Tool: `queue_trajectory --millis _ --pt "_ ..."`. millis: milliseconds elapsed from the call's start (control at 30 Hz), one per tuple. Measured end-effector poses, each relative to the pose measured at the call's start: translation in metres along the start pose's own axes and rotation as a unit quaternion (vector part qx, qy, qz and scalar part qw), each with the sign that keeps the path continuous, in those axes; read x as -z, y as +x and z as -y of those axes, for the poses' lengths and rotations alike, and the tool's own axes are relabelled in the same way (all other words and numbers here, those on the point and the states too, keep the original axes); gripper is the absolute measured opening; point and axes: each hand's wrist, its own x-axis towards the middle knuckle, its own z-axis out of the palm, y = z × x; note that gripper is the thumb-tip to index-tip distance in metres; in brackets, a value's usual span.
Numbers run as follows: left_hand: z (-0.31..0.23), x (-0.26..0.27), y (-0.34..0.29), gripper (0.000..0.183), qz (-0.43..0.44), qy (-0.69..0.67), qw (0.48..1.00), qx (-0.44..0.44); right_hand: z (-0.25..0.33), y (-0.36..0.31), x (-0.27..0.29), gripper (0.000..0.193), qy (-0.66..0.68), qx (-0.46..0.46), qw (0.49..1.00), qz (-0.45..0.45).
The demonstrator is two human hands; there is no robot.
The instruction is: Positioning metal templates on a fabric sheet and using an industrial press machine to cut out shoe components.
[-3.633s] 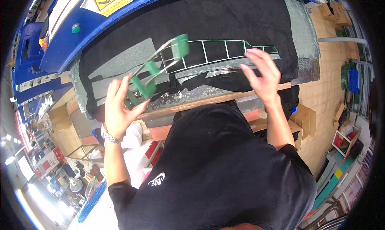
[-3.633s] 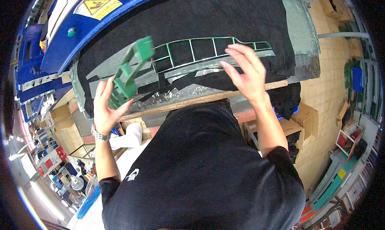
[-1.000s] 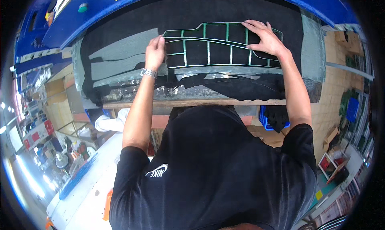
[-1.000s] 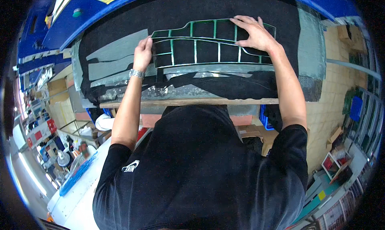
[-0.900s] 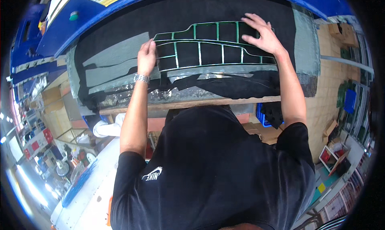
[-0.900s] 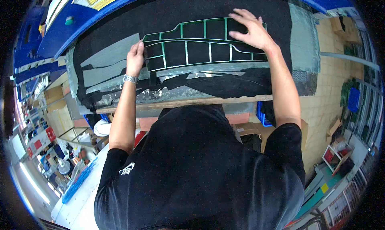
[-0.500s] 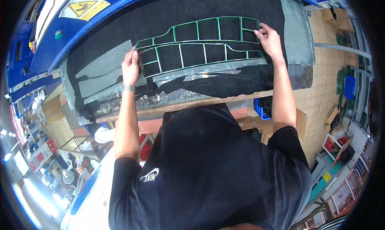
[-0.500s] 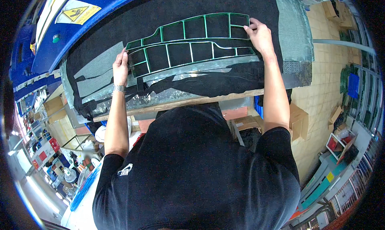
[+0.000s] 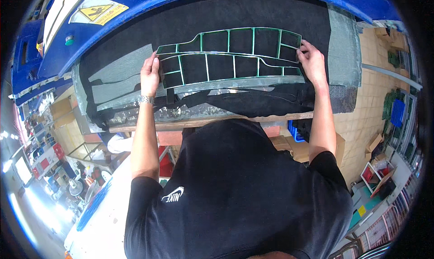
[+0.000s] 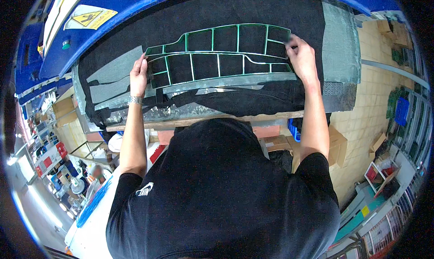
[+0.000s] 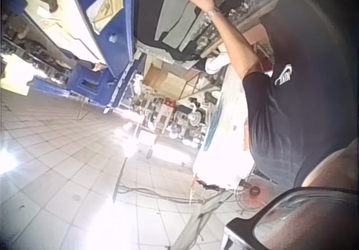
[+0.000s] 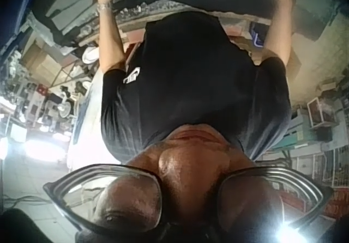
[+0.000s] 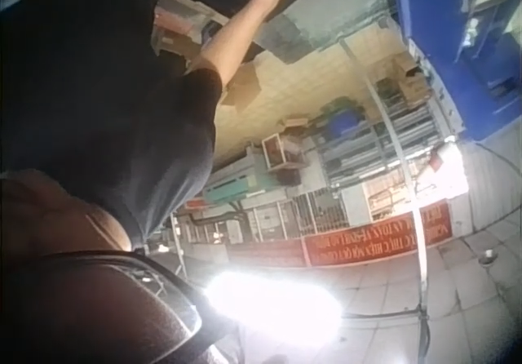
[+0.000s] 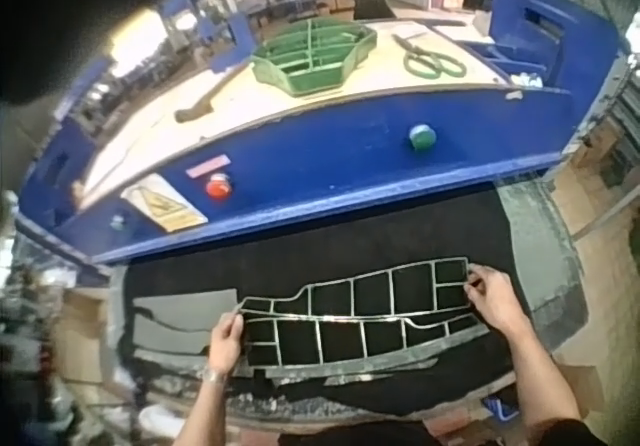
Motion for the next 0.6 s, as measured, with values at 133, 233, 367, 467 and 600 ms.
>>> queue_trajectory --millis 133,233,367,467,600 --pt "0.007 0.0 0.017 0.037 -0.005 0.002 0.999 -0.044 0.005 0.016 0.001 0.043 -0.009 -0.003 1.0 0.016" --pt "0.006 -0.001 0.047 0.041 -0.074 0.084 0.987 -0.117 0.013 0.047 0.006 0.045 -0.026 0.007 0.998 0.048" --pt "-0.048 0.005 0.056 0.045 -0.153 0.153 0.968 -0.129 0.05 0.093 0.024 0.05 -0.096 0.061 0.988 -0.104" --pt "-0.069 0.004 0.007 0.028 -0.024 0.115 0.985 -0.128 0.104 0.088 0.034 0.044 0.009 0.1 0.983 -0.152" --pt "-0.053 -0.022 -0.044 0.037 0.169 0.194 0.958 -0.124 0.16 0.095 0.04 0.034 0.02 0.16 0.972 -0.17"
